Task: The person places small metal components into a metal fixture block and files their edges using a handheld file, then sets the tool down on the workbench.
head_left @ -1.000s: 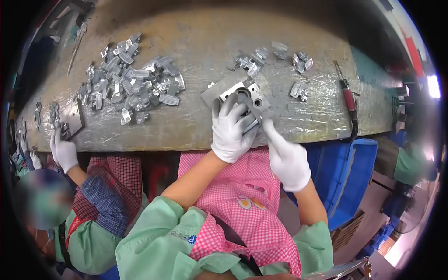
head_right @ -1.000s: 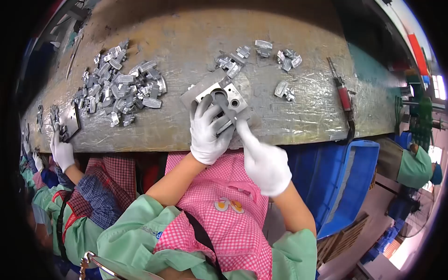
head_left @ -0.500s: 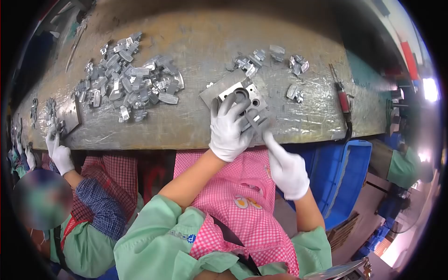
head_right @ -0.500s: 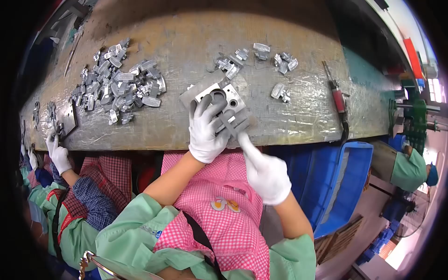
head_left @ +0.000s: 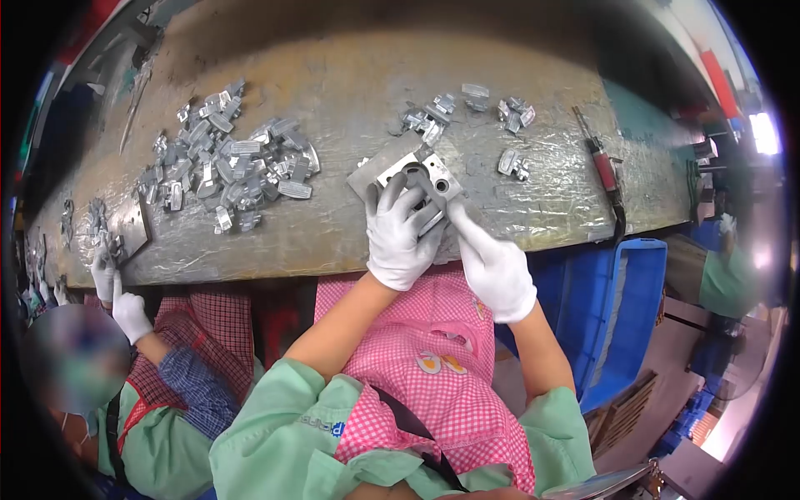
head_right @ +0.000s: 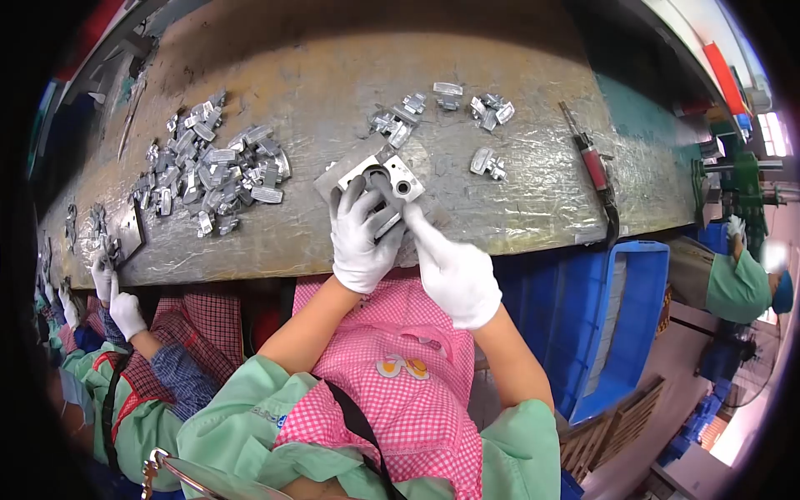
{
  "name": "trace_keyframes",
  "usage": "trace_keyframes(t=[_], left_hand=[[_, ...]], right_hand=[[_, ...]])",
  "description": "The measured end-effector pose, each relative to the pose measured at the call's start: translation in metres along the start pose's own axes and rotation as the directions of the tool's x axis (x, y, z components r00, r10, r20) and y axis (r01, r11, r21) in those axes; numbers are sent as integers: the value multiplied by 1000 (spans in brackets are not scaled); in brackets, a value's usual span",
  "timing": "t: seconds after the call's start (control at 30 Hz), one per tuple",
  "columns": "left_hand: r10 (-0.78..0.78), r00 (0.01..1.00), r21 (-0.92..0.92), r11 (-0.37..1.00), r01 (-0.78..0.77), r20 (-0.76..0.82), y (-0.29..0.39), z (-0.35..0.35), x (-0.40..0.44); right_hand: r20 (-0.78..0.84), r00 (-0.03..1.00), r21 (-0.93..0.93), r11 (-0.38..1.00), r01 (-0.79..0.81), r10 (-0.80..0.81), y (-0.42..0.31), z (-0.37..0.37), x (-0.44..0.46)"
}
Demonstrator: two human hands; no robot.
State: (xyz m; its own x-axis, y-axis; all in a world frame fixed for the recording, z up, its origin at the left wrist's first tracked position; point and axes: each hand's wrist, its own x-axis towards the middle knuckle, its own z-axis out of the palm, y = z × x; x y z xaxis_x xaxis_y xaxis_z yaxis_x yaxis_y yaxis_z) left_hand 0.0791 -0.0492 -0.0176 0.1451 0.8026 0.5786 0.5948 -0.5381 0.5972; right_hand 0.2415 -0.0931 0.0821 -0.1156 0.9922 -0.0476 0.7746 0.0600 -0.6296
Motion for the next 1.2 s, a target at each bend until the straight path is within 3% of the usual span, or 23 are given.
trace_keyframes(t=[0.23,0.33,0.37,0.43,0.47,0.53,0.6,0.63,0.7,0.73,0.8,0.9,1.03,1.2], left_hand=[[10,1000,25,1000,-10,-6,2,-1,0],[17,1000,11,1000,-17,-2,1,-1,2],[10,1000,-4,1000,-10,1,1,-1,2],[5,1000,3,1000,-5,-8,2,0,0],[26,1000,-6,1000,-26,-14,1,0,0],[47,998,-18,999,-48,-29,-2,0,0],[35,999,-21,999,-36,-17,-2,-1,0],[38,999,-24,999,-38,-32,-1,0,0],[24,999,-22,999,-24,-23,1,-3,1],[15,1000,-27,1000,-16,-12,2,-4,2],[11,1000,-26,1000,-11,-24,2,-2,3],[11,999,-50,999,-13,-37,2,-2,4],[2,999,-54,999,-4,-35,3,-6,4],[-14,1000,-65,998,14,-7,6,-25,14]], right_hand=[[-21,1000,-25,1000,10,-11,3,-3,-5],[-142,990,-54,998,11,-18,35,10,10],[-254,958,-26,991,130,-132,57,15,10],[-236,954,124,980,-158,184,52,-7,18],[-223,917,114,943,-313,331,58,-16,25],[-275,894,127,935,-331,354,87,-23,42],[-267,900,429,878,-211,346,125,-20,63],[-259,904,366,901,-234,340,128,-25,72],[-32,888,346,839,-421,459,126,-34,80],[-179,939,328,917,-225,294,136,-24,80],[-206,933,97,955,-280,295,134,-25,72],[-201,880,291,884,-366,431,129,-12,61],[-212,880,445,844,-301,425,95,-5,48],[-104,880,656,697,-290,463,54,5,37]])
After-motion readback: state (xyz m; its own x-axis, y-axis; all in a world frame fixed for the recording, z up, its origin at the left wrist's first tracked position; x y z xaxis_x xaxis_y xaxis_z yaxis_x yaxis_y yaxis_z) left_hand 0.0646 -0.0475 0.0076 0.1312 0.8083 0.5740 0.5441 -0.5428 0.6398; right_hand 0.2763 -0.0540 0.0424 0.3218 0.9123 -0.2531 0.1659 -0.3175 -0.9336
